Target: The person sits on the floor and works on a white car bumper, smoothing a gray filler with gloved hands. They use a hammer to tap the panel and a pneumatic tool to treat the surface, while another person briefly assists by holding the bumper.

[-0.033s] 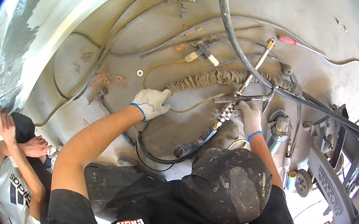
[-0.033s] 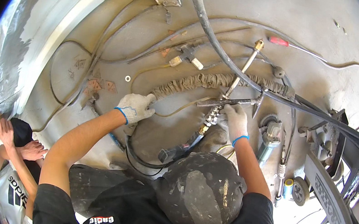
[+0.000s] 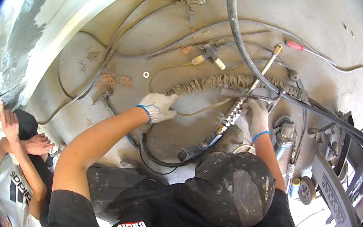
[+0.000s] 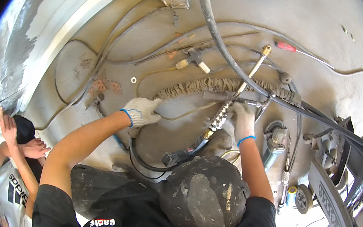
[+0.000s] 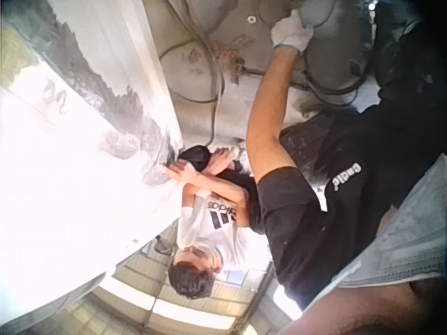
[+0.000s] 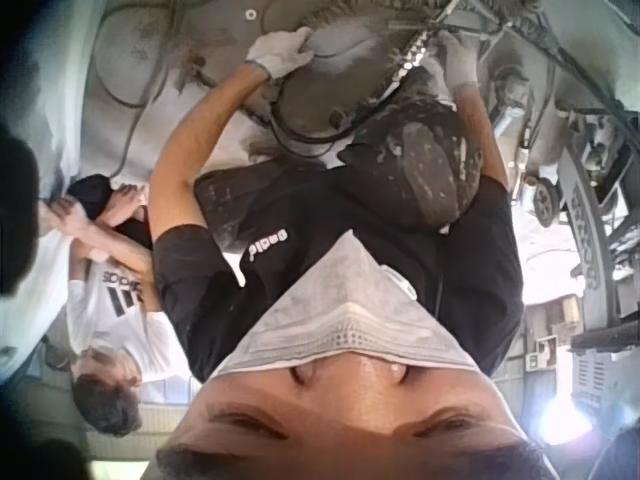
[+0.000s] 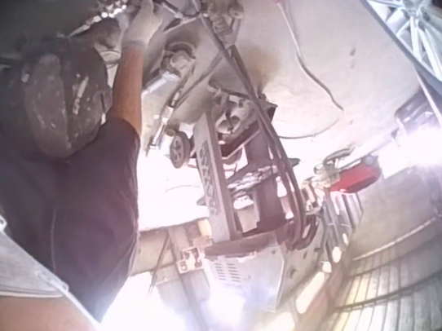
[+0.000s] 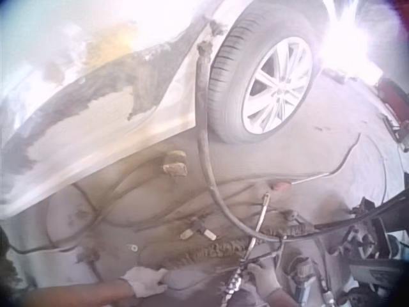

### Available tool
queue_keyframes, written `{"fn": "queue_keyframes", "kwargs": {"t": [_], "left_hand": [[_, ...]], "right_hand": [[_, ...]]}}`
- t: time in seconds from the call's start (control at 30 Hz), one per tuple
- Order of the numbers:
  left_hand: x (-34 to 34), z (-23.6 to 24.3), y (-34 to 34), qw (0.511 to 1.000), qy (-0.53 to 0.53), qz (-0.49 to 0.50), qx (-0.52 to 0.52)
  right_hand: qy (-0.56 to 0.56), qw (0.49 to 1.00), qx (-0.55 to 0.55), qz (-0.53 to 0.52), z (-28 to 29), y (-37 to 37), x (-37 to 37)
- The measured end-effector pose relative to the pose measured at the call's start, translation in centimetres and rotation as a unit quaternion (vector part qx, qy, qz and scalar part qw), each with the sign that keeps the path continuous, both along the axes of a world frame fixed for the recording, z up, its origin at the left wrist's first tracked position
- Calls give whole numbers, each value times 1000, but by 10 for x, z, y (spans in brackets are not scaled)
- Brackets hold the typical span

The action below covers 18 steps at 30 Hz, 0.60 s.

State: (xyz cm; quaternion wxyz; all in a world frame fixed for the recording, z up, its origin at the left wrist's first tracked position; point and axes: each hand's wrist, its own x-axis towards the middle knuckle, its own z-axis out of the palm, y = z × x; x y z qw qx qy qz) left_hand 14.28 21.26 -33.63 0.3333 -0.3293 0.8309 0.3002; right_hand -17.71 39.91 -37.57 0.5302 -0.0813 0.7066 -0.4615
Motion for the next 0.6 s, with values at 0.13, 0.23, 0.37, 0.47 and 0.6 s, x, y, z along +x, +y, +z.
{"fn": "queue_keyframes", "kwargs": {"t": [0.13,0.23,0.37,0.47,0.6], "left_hand": [[-7,-27,25,973,140,7,184],[-14,-30,48,988,62,2,145],[-31,-9,44,989,29,60,133],[-40,6,-2,988,59,137,27],[-40,-2,-42,983,58,175,-15]], "right_hand": [[382,916,-48,118,-20,-51,-54],[298,936,-29,187,-40,-53,-78],[310,892,90,317,-71,-6,-73],[314,899,83,293,-88,12,-67],[180,947,99,245,-105,-5,-76]]}}
